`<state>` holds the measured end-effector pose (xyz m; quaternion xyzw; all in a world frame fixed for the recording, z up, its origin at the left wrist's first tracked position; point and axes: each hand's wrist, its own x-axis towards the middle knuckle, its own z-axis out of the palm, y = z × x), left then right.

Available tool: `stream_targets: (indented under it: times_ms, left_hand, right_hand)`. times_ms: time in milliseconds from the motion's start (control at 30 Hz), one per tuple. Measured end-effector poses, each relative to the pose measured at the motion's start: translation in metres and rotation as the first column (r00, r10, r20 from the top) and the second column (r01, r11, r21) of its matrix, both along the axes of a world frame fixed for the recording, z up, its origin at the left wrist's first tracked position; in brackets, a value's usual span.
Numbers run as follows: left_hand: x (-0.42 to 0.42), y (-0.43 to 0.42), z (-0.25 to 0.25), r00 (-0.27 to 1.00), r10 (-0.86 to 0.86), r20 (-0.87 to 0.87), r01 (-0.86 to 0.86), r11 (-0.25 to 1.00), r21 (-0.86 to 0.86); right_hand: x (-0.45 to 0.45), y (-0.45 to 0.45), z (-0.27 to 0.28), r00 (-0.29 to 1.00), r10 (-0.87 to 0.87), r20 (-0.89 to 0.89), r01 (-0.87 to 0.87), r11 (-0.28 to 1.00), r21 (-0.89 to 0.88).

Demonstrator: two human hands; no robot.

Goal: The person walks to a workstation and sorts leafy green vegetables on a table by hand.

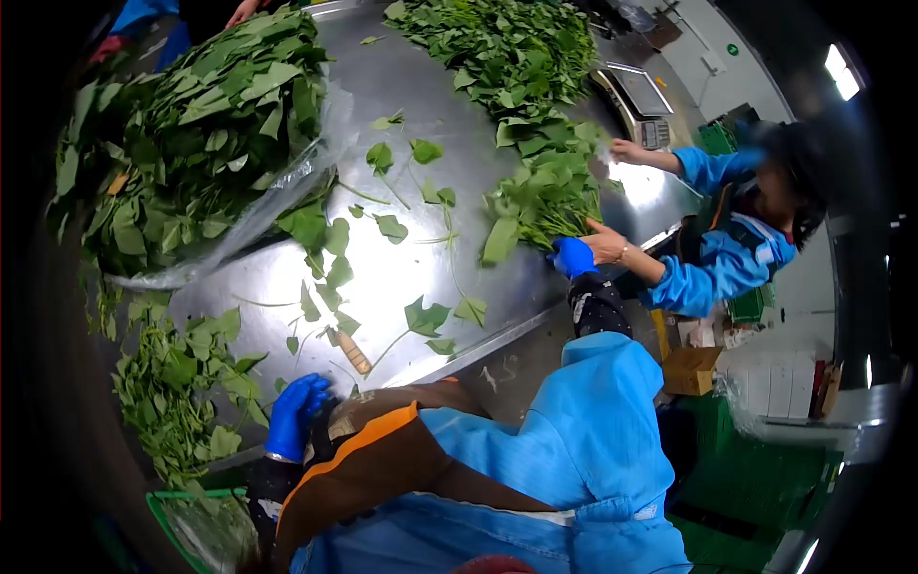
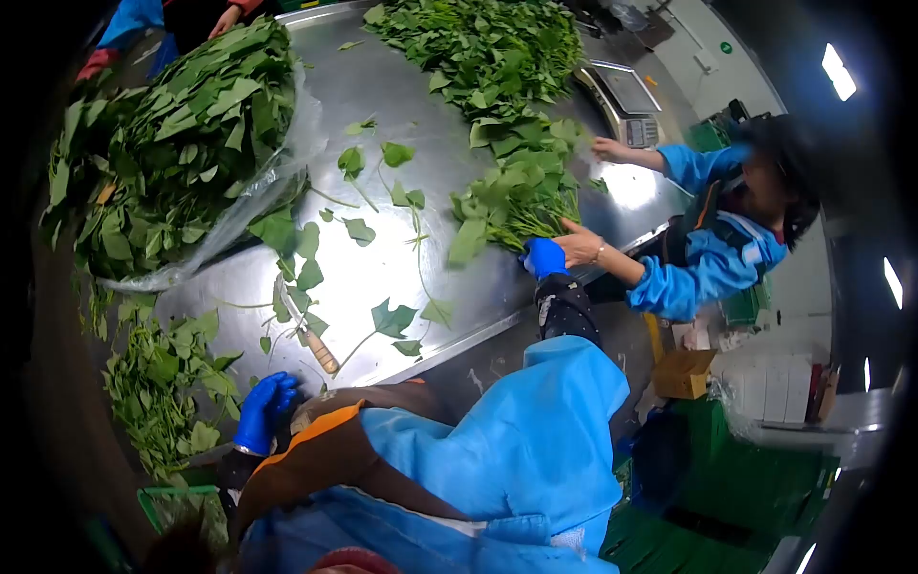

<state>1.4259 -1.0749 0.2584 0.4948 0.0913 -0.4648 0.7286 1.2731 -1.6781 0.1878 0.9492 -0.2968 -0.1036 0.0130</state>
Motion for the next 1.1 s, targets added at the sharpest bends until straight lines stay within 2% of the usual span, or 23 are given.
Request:
stream_targets:
  times_ms: [133, 167, 200, 267, 300, 333, 367, 400, 433, 500, 567, 633, 733, 767, 800, 833, 867, 900, 933, 967, 1000, 1033, 1100]
  left_hand:
    - [0.0, -0.005, 0.0, 0.999, 0.032, 0.008, -0.033, 0.998, 0.045]
    - [0.001, -0.007, -0.002, 0.999, 0.037, 0.007, -0.038, 0.998, 0.053]
    - [0.0, -0.008, -0.003, 0.998, 0.058, 0.009, -0.058, 0.997, 0.047]
    - [0.0, -0.006, -0.012, 0.994, 0.026, 0.105, -0.035, 0.996, 0.08]
    - [0.002, -0.003, -0.024, 0.972, -0.098, 0.214, 0.052, 0.976, 0.214]
    - [0.004, 0.0, -0.022, 0.819, -0.227, 0.527, 0.087, 0.957, 0.277]
    - [0.003, -0.006, -0.018, 0.89, -0.161, 0.426, 0.011, 0.942, 0.334]
    - [0.001, -0.002, -0.039, 0.835, -0.155, 0.527, -0.046, 0.936, 0.348]
    - [0.001, -0.003, -0.036, 0.811, -0.153, 0.565, -0.099, 0.915, 0.39]
    - [0.003, 0.0, -0.033, 0.602, -0.215, 0.769, -0.237, 0.872, 0.429]
    - [0.012, 0.009, -0.03, 0.443, -0.36, 0.821, -0.299, 0.804, 0.513]
    - [0.018, 0.021, -0.029, 0.306, -0.365, 0.88, -0.439, 0.766, 0.47]
    - [0.027, 0.059, -0.024, 0.236, -0.516, 0.824, -0.551, 0.627, 0.551]
    - [0.029, 0.077, -0.018, 0.228, -0.559, 0.797, -0.596, 0.567, 0.568]
    - [0.029, 0.095, -0.012, 0.219, -0.553, 0.804, -0.662, 0.521, 0.539]
    - [0.033, 0.11, -0.011, 0.318, -0.557, 0.767, -0.683, 0.427, 0.593]
    - [0.035, 0.135, -0.008, 0.343, -0.556, 0.758, -0.684, 0.406, 0.607]
    - [0.041, 0.154, -0.012, 0.391, -0.57, 0.723, -0.703, 0.322, 0.634]
    - [0.04, 0.175, -0.004, 0.429, -0.583, 0.69, -0.706, 0.26, 0.659]
    - [0.044, 0.195, -0.001, 0.503, -0.594, 0.628, -0.686, 0.167, 0.708]
    - [0.046, 0.214, -0.007, 0.526, -0.598, 0.605, -0.714, 0.075, 0.696]
    - [0.047, 0.236, -0.011, 0.562, -0.586, 0.583, -0.692, 0.051, 0.72]
    - [0.051, 0.259, -0.022, 0.567, -0.539, 0.623, -0.68, 0.122, 0.723]
  right_hand:
    - [-0.004, -0.023, -0.004, 1.0, -0.015, -0.002, 0.015, 0.999, 0.028]
    - [-0.013, -0.057, -0.044, 0.987, -0.082, -0.136, 0.083, 0.997, 0.006]
    - [-0.032, -0.049, -0.021, 0.963, 0.232, 0.136, -0.233, 0.972, -0.01]
    - [-0.022, -0.003, 0.021, 0.947, 0.155, 0.281, -0.182, 0.981, 0.073]
    - [-0.012, 0.02, 0.035, 0.93, 0.091, 0.356, -0.142, 0.982, 0.122]
    - [-0.002, 0.042, 0.05, 0.903, 0.026, 0.429, -0.11, 0.979, 0.172]
    - [0.014, 0.067, 0.057, 0.858, -0.065, 0.51, -0.102, 0.95, 0.294]
    - [0.032, 0.103, 0.066, 0.785, -0.119, 0.608, -0.194, 0.885, 0.423]
    - [0.049, 0.142, 0.082, 0.789, -0.15, 0.596, -0.231, 0.827, 0.513]
    - [0.072, 0.198, 0.077, 0.839, -0.192, 0.509, -0.318, 0.585, 0.746]
    - [0.092, 0.262, 0.071, 0.856, 0.039, 0.516, -0.448, 0.553, 0.702]
    - [0.11, 0.331, 0.075, 0.86, 0.2, 0.47, -0.493, 0.564, 0.662]
    - [0.122, 0.389, 0.058, 0.884, 0.218, 0.414, -0.454, 0.615, 0.645]
    - [0.125, 0.397, 0.058, 0.933, 0.229, 0.278, -0.359, 0.649, 0.671]
    - [0.124, 0.397, 0.026, 0.92, 0.218, 0.325, -0.387, 0.635, 0.669]
    - [0.124, 0.401, 0.012, 0.912, 0.253, 0.323, -0.409, 0.619, 0.671]
    - [0.123, 0.409, 0.008, 0.892, 0.292, 0.346, -0.448, 0.677, 0.584]
    - [0.125, 0.431, 0.029, 0.979, 0.153, 0.135, -0.203, 0.692, 0.693]
    - [0.125, 0.431, 0.006, 0.933, 0.187, 0.308, -0.343, 0.72, 0.604]
    - [0.127, 0.437, -0.006, 0.894, 0.227, 0.386, -0.414, 0.746, 0.522]
    - [0.133, 0.449, -0.002, 0.9, 0.206, 0.383, -0.399, 0.742, 0.538]
    - [0.136, 0.462, 0.004, 0.911, 0.188, 0.366, -0.378, 0.736, 0.562]
    - [0.144, 0.48, 0.005, 0.935, 0.158, 0.319, -0.327, 0.734, 0.595]
